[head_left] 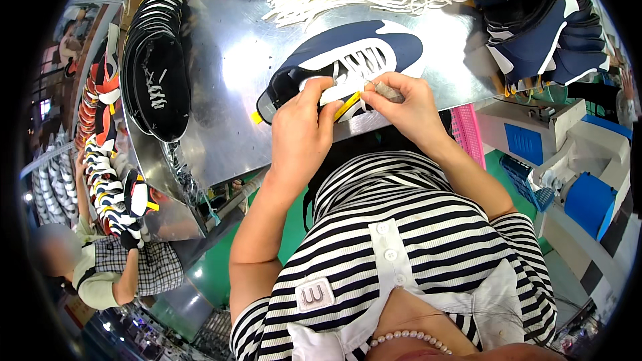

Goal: The person laces a blue and white shoe by hand, threading white shoelaces through the eyelets and pulling them tight. The person works at a metal table with other shoes and laces nearby.

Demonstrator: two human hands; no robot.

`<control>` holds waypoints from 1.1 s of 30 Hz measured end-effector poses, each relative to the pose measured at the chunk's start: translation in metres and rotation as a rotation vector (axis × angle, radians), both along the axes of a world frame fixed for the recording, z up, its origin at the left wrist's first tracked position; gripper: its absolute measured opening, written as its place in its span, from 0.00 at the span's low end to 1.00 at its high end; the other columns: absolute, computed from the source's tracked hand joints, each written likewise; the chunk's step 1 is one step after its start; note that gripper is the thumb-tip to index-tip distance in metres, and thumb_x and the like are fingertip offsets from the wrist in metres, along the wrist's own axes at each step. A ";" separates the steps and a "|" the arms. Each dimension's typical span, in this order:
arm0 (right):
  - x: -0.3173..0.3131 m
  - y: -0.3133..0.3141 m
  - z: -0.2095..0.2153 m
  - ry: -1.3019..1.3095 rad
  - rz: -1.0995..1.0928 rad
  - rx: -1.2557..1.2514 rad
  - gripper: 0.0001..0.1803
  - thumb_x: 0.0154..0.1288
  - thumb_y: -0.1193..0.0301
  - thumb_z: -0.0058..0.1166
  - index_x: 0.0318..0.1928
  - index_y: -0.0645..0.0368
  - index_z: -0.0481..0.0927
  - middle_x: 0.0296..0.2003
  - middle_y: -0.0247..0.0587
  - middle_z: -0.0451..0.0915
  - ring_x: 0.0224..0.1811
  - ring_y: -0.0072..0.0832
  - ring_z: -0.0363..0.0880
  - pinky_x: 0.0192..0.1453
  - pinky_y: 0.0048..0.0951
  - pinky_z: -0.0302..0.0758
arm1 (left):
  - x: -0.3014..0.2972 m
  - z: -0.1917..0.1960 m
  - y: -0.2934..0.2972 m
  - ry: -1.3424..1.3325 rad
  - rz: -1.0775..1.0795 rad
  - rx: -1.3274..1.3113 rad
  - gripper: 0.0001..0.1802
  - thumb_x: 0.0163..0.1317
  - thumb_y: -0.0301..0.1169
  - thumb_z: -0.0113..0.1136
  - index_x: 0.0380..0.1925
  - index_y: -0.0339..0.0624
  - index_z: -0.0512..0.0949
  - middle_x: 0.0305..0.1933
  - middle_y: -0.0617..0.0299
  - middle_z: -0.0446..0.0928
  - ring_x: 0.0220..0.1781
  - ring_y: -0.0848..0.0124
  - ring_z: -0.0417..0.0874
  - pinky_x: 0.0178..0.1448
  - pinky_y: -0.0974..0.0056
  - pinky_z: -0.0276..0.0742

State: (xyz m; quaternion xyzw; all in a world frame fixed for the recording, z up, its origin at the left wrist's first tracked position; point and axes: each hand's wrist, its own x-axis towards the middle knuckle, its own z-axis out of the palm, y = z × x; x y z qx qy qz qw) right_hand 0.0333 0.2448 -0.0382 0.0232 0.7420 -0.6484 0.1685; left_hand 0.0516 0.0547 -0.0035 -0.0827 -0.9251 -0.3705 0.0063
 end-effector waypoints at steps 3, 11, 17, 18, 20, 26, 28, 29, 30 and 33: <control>-0.006 0.001 -0.001 -0.060 -0.053 -0.348 0.05 0.65 0.73 0.64 0.38 0.62 0.83 0.33 0.24 0.81 0.35 0.10 0.74 0.41 0.15 0.71 | -0.001 0.000 0.002 -0.054 0.037 0.051 0.12 0.64 0.30 0.62 0.45 0.38 0.75 0.34 0.46 0.82 0.36 0.50 0.84 0.38 0.53 0.76; -0.022 -0.021 -0.016 0.161 -0.107 -0.246 0.10 0.66 0.70 0.63 0.41 0.64 0.81 0.30 0.32 0.82 0.31 0.13 0.74 0.36 0.19 0.72 | -0.009 0.001 0.017 -0.070 0.131 -0.147 0.17 0.62 0.39 0.68 0.44 0.40 0.77 0.31 0.54 0.83 0.27 0.62 0.83 0.35 0.61 0.76; 0.003 0.008 0.004 0.191 0.094 -0.022 0.12 0.71 0.71 0.56 0.49 0.64 0.72 0.35 0.41 0.83 0.36 0.23 0.81 0.41 0.24 0.76 | -0.014 -0.012 0.017 0.156 0.153 -0.156 0.16 0.59 0.42 0.69 0.39 0.44 0.77 0.19 0.52 0.79 0.21 0.55 0.82 0.25 0.55 0.72; 0.005 0.011 0.006 0.129 0.125 0.007 0.10 0.72 0.74 0.55 0.48 0.65 0.73 0.35 0.40 0.82 0.36 0.21 0.81 0.42 0.23 0.76 | -0.014 -0.011 0.017 0.131 0.154 -0.152 0.17 0.59 0.41 0.70 0.40 0.43 0.78 0.24 0.53 0.81 0.23 0.56 0.83 0.28 0.57 0.74; 0.003 0.015 0.005 0.159 0.139 0.042 0.08 0.73 0.73 0.54 0.45 0.66 0.73 0.33 0.40 0.83 0.35 0.23 0.82 0.41 0.23 0.77 | -0.012 -0.008 0.017 0.081 0.154 -0.146 0.18 0.58 0.39 0.72 0.42 0.41 0.80 0.33 0.53 0.84 0.29 0.58 0.86 0.34 0.60 0.78; -0.008 0.018 0.007 0.125 0.199 0.074 0.08 0.72 0.73 0.55 0.42 0.66 0.75 0.30 0.39 0.83 0.34 0.21 0.82 0.40 0.23 0.76 | -0.017 -0.013 0.015 0.186 0.056 -0.050 0.12 0.58 0.35 0.71 0.37 0.42 0.81 0.24 0.53 0.82 0.23 0.58 0.83 0.28 0.58 0.75; -0.012 0.018 0.009 0.087 0.219 0.069 0.08 0.72 0.72 0.55 0.42 0.66 0.75 0.30 0.38 0.83 0.34 0.20 0.81 0.39 0.23 0.75 | -0.017 -0.015 0.014 0.233 0.031 -0.048 0.11 0.57 0.33 0.71 0.37 0.41 0.81 0.26 0.54 0.83 0.24 0.59 0.83 0.29 0.59 0.76; -0.013 0.018 0.011 0.060 0.224 0.054 0.08 0.72 0.72 0.55 0.42 0.66 0.76 0.30 0.38 0.83 0.33 0.19 0.81 0.38 0.22 0.75 | -0.017 -0.015 0.013 0.257 0.018 -0.049 0.11 0.57 0.32 0.71 0.37 0.41 0.81 0.28 0.54 0.83 0.25 0.60 0.83 0.30 0.60 0.76; -0.014 0.020 0.012 0.033 0.228 0.039 0.08 0.72 0.72 0.55 0.42 0.65 0.76 0.30 0.38 0.83 0.33 0.19 0.80 0.38 0.22 0.74 | -0.017 -0.015 0.012 0.252 0.013 -0.046 0.12 0.57 0.31 0.72 0.38 0.40 0.81 0.29 0.54 0.83 0.25 0.60 0.83 0.30 0.61 0.76; -0.013 0.023 0.018 0.015 0.218 0.027 0.08 0.72 0.71 0.55 0.42 0.64 0.76 0.29 0.37 0.82 0.32 0.18 0.79 0.36 0.20 0.72 | -0.017 -0.014 0.013 0.252 0.001 -0.035 0.12 0.56 0.30 0.72 0.38 0.39 0.82 0.30 0.54 0.84 0.25 0.61 0.83 0.30 0.63 0.76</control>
